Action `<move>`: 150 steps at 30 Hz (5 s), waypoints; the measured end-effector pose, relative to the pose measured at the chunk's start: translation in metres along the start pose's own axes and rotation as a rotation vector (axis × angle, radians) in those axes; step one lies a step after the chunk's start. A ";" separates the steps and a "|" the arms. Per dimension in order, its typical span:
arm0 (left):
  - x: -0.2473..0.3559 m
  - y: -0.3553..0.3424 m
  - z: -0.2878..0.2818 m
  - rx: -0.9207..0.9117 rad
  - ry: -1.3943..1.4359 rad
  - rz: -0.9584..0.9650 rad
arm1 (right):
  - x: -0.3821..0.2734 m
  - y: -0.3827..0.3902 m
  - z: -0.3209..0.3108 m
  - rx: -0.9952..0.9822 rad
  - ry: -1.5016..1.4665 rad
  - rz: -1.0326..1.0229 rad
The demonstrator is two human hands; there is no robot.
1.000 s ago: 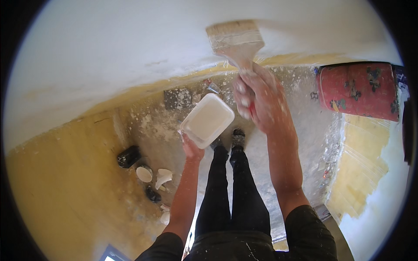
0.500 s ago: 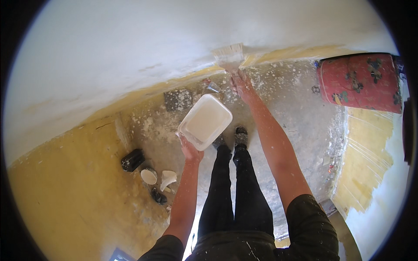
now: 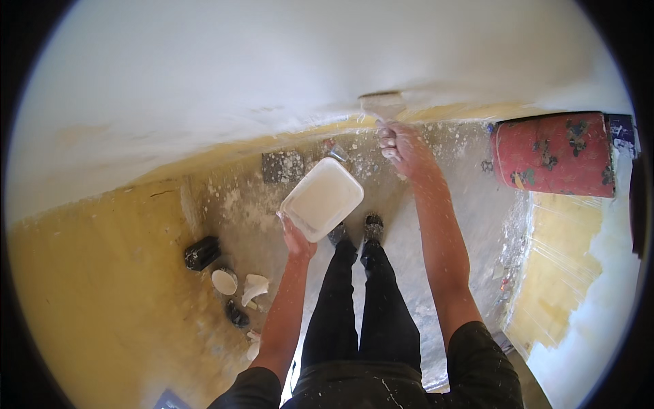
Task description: The person applies white paint to a ceiling and the upper part of walls using a brush while holding a plastic container.
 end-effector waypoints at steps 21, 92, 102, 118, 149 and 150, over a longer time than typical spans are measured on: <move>-0.046 0.030 0.024 0.062 0.037 -0.012 | 0.086 -0.096 -0.099 -0.022 0.077 0.080; -0.090 0.059 0.070 0.160 0.008 0.032 | 0.014 -0.127 -0.149 -0.092 0.247 -0.288; -0.087 0.054 0.084 0.044 -0.015 0.085 | 0.069 -0.121 -0.167 -0.039 0.096 0.173; -0.094 0.066 0.104 -0.033 0.016 0.080 | -0.057 0.089 -0.040 -0.231 0.194 0.016; -0.095 0.072 0.044 0.093 0.013 0.004 | 0.058 -0.129 -0.163 -0.023 -0.056 0.195; -0.096 0.073 0.040 0.100 0.022 0.003 | 0.038 -0.115 -0.141 -0.047 -0.051 0.163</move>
Point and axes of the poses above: each hand's wrist, its own y-axis away from the middle knuckle, its own z-axis out of the palm, x = y × z, the point moved 6 cm from there along -y, towards the middle knuckle, and after that the axes turned 11 degrees about z, right-handed, at the moved point
